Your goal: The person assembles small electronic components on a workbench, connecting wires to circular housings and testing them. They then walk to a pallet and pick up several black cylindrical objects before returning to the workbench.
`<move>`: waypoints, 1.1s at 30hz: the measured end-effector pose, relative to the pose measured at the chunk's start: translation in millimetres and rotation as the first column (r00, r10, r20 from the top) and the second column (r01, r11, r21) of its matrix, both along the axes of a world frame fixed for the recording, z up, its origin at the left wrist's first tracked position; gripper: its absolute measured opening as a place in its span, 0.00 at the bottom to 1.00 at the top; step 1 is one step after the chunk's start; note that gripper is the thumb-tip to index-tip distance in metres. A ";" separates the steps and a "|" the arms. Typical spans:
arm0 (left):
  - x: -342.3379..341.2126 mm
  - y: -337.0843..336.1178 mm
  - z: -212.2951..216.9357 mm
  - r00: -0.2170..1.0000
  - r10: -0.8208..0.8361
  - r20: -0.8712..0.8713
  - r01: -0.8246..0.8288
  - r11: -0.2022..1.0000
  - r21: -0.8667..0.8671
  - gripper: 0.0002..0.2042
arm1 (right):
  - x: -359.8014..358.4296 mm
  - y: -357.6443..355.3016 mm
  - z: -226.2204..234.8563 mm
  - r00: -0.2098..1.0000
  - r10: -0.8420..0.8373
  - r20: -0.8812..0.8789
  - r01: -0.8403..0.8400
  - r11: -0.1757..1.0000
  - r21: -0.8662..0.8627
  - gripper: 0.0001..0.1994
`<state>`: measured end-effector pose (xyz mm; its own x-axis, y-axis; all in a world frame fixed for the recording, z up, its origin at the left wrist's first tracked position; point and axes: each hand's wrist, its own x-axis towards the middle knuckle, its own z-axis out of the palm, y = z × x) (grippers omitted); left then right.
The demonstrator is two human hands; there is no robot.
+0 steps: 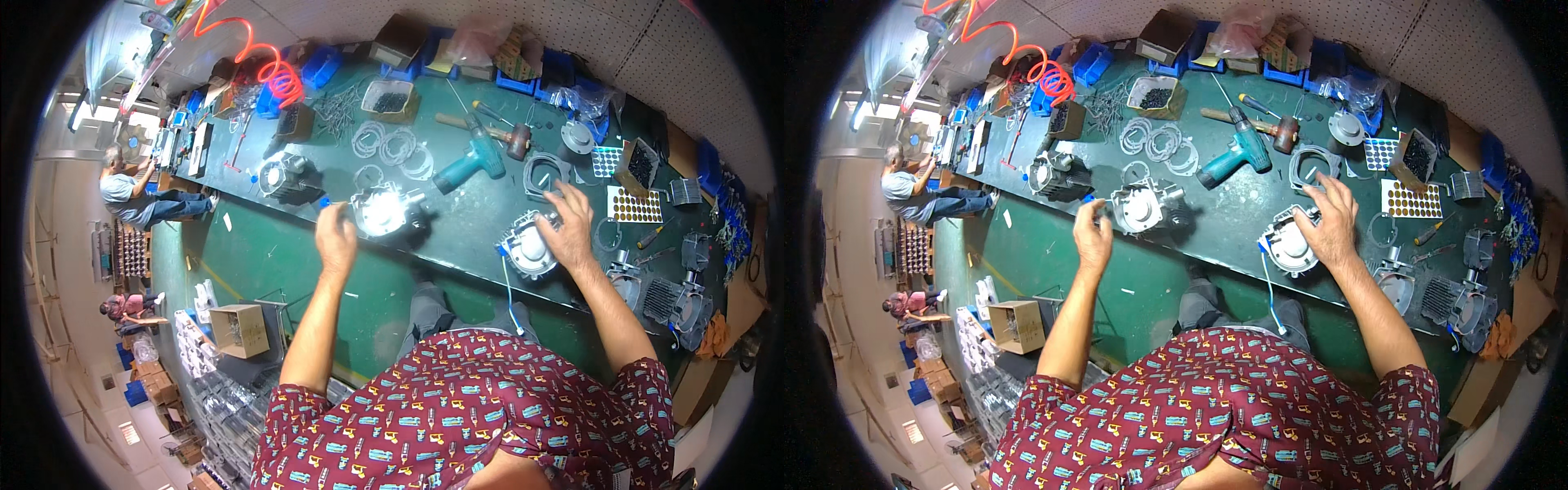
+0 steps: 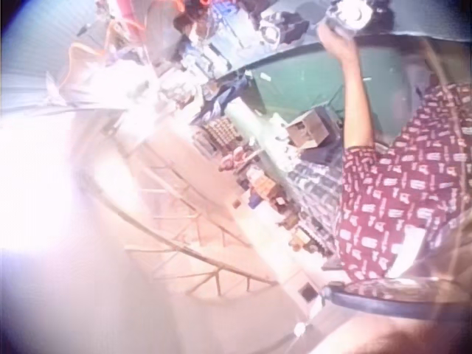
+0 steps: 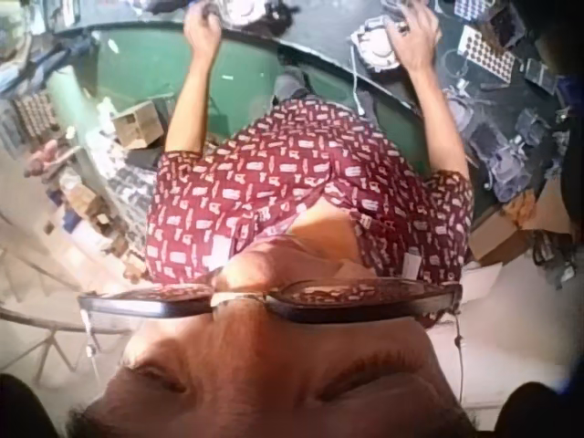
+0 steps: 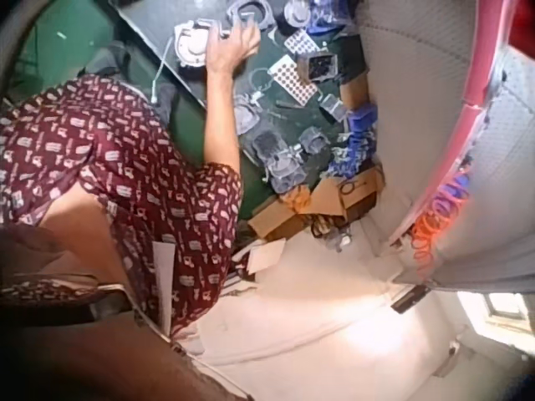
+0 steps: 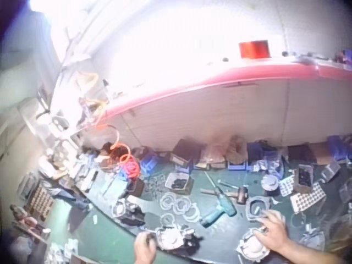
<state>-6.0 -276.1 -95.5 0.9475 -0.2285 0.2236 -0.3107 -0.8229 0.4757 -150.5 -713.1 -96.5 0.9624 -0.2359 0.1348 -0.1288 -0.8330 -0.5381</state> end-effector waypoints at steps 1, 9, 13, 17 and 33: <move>13.6 21.7 -10.1 0.999 0.003 0.042 -0.005 0.999 0.054 0.22 | 5.5 11.8 16.2 0.999 0.000 0.049 -0.002 0.998 0.055 0.18; 75.1 95.6 -70.7 0.887 -0.179 -0.425 0.204 0.979 0.015 0.17 | 53.1 226.0 52.1 0.964 0.263 0.044 -0.227 0.719 0.657 0.12; 80.4 117.8 -45.9 0.606 -0.248 -0.755 0.117 0.968 -0.224 0.15 | 90.3 332.9 -15.8 0.878 0.402 -0.261 -0.062 0.636 0.769 0.23; 83.3 146.5 -54.8 0.397 -0.442 -0.805 0.038 0.884 -0.467 0.17 | 112.1 400.4 -45.8 0.764 0.358 -0.537 0.398 0.393 0.829 0.21; 106.7 108.9 -28.1 0.432 -0.365 -0.825 0.191 0.931 -0.311 0.19 | 130.4 432.0 -0.8 0.711 0.426 -0.560 0.532 0.195 0.824 0.12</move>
